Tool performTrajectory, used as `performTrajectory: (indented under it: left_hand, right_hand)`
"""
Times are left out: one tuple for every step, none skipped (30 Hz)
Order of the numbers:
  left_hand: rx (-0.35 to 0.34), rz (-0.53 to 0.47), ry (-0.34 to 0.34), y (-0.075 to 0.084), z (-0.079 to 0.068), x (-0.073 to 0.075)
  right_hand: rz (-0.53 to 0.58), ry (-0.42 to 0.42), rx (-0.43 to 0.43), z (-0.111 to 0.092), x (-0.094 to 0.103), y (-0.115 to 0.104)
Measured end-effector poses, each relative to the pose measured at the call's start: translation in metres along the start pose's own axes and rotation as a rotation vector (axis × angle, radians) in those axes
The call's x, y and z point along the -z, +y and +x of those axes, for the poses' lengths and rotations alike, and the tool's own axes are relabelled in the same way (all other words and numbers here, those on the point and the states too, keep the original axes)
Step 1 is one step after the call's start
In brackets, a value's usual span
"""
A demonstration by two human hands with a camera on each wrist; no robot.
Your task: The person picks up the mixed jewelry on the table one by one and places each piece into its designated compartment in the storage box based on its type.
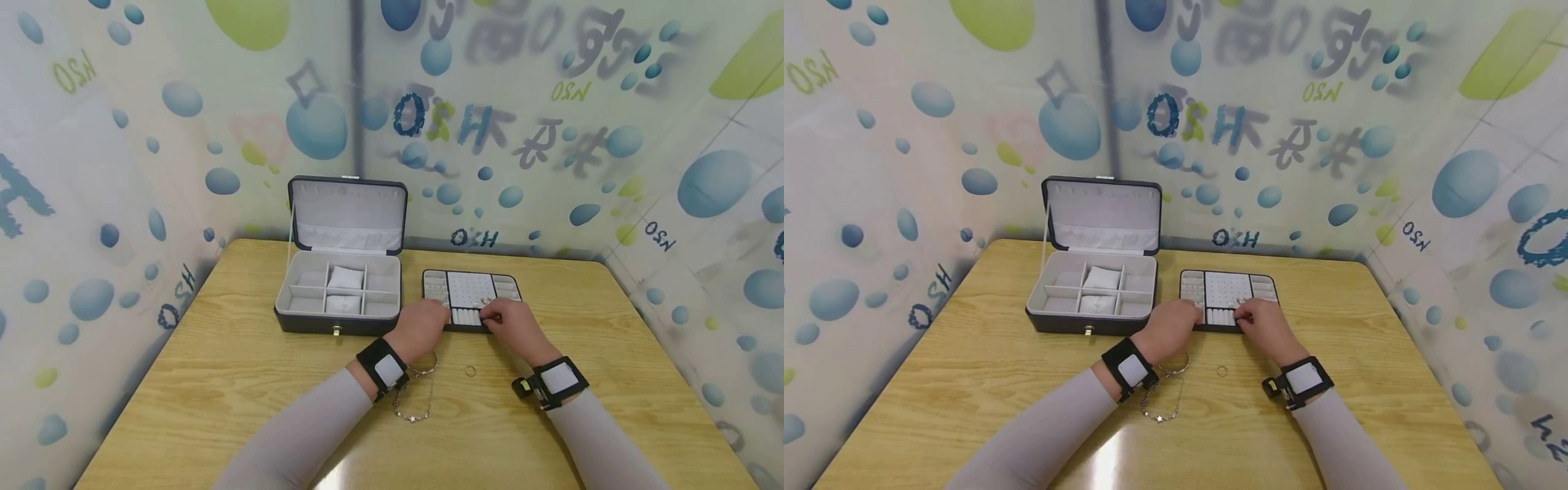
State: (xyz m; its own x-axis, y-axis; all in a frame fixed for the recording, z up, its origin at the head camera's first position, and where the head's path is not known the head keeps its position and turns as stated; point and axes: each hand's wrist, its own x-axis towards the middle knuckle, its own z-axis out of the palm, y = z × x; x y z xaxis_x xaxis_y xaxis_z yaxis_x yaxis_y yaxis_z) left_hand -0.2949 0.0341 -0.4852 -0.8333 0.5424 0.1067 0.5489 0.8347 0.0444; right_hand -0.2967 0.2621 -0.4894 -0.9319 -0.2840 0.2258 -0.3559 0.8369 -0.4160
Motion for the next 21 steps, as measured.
performTrajectory:
  left_hand:
    - [0.0,0.0,0.001,-0.0002,-0.0001,0.0]
    - [-0.001,0.0,0.002,-0.0003,-0.0002,0.0002]
    - [-0.003,0.001,0.003,-0.0004,-0.0004,0.0005]
    - [-0.006,0.002,0.004,-0.0006,-0.0006,0.0007]
    - [-0.008,0.002,0.007,-0.0009,-0.0007,0.0007]
    - [-0.009,0.002,0.01,-0.0011,-0.0007,0.0007]
    - [-0.01,0.002,0.012,-0.0013,-0.0005,0.0006]
    - [-0.012,0.005,0.013,-0.0015,-0.0005,0.0008]
    - [-0.012,0.004,0.013,-0.0016,-0.0004,0.0007]
    - [-0.012,0.004,0.013,-0.0017,-0.0002,0.0007]
    - [-0.012,0.005,0.013,-0.0017,0.0,0.0005]
    - [-0.011,0.004,0.011,-0.0015,0.0001,0.0005]
    - [-0.011,0.004,0.009,-0.0014,0.0,0.0006]
    - [-0.011,0.004,0.009,-0.0013,-0.0001,0.0006]
    - [-0.01,0.003,0.008,-0.0011,-0.0002,0.0006]
    - [-0.009,0.002,0.009,-0.001,-0.0003,0.0004]
    - [-0.009,0.002,0.009,-0.0007,-0.0003,0.0004]
    - [-0.009,0.002,0.008,-0.0007,-0.0004,0.0003]
    - [-0.01,0.004,0.007,-0.0006,-0.0004,0.0002]
    - [-0.011,0.006,0.006,-0.0006,-0.0003,-0.0001]
    - [-0.012,0.007,0.003,-0.0005,-0.0002,-0.0001]
  right_hand:
    - [-0.001,0.002,0.003,0.0003,-0.0001,-0.0001]
    - [-0.002,0.003,0.006,0.0006,-0.0002,0.0]
    - [-0.005,0.005,0.007,0.0008,-0.0005,0.0003]
    - [-0.006,0.007,0.008,0.0009,-0.0007,0.0004]
    - [-0.007,0.009,0.006,0.001,-0.001,0.0004]
    - [-0.01,0.011,0.004,0.0013,-0.0014,0.0004]
    - [-0.013,0.011,0.004,0.0014,-0.0017,0.0004]
    - [-0.015,0.011,0.004,0.0015,-0.0018,0.0004]
    - [-0.019,0.012,0.004,0.0016,-0.0019,0.0002]
    - [-0.022,0.012,0.005,0.0017,-0.0018,-0.0003]
    - [-0.026,0.013,0.005,0.0019,-0.0017,-0.0006]
    - [-0.029,0.013,0.007,0.0022,-0.0017,-0.0007]
    - [-0.031,0.012,0.01,0.0023,-0.0015,-0.001]
    - [-0.034,0.011,0.012,0.0026,-0.0014,-0.0012]
    - [-0.037,0.01,0.013,0.0028,-0.0013,-0.0013]
    - [-0.039,0.007,0.013,0.0031,-0.0012,-0.0015]
    - [-0.041,0.003,0.012,0.0032,-0.001,-0.0016]
    - [-0.042,-0.002,0.01,0.0034,-0.001,-0.0018]
    - [-0.044,-0.006,0.007,0.0035,-0.0009,-0.002]
    - [-0.045,-0.011,0.004,0.0036,-0.0008,-0.0022]
    - [-0.044,-0.015,0.0,0.0036,-0.0006,-0.0025]
